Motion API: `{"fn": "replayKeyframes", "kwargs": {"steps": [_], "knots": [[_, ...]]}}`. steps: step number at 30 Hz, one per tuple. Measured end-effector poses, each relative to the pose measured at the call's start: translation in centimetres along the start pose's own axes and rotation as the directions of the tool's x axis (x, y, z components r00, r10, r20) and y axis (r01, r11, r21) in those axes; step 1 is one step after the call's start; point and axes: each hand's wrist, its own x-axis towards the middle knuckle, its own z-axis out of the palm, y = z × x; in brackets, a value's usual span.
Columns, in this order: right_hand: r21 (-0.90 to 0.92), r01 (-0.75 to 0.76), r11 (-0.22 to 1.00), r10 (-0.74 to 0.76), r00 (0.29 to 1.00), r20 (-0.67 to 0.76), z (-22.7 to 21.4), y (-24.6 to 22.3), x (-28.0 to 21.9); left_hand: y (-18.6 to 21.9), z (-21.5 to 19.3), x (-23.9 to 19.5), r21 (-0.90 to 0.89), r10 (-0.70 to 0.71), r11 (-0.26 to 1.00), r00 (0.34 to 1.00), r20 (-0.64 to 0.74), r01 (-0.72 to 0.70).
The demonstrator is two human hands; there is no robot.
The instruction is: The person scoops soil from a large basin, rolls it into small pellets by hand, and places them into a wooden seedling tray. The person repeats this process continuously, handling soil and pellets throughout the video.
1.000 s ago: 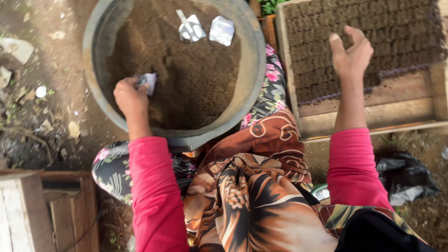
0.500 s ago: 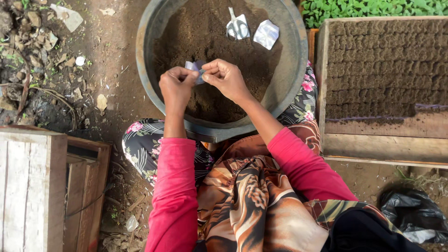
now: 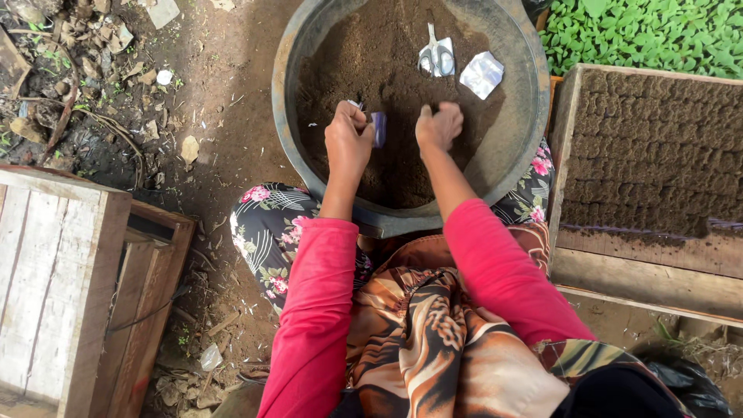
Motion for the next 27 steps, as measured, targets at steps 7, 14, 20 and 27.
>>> {"fn": "replayKeyframes", "kwargs": {"steps": [7,14,20,27], "knots": [[0.205,-0.244,0.948,0.23,0.969,0.089,6.7,2.1,-1.8,-2.7,2.5,0.4,0.093,0.115,0.989,0.992,0.043,-0.119],[0.638,-0.554,0.534,0.261,0.826,0.499,-1.4,-5.3,-8.4,0.2,0.7,-0.5,0.233,0.091,0.966,0.99,0.107,-0.114],[0.755,-0.649,0.097,-0.048,0.755,0.654,-3.7,-6.5,-8.0,1.2,0.6,-0.7,0.231,0.099,0.963,0.981,0.168,-0.137],[0.71,-0.651,0.269,0.101,0.752,0.651,-8.6,-10.3,-10.2,-6.4,7.3,0.4,0.373,0.216,0.886,0.957,0.194,-0.276]]}}
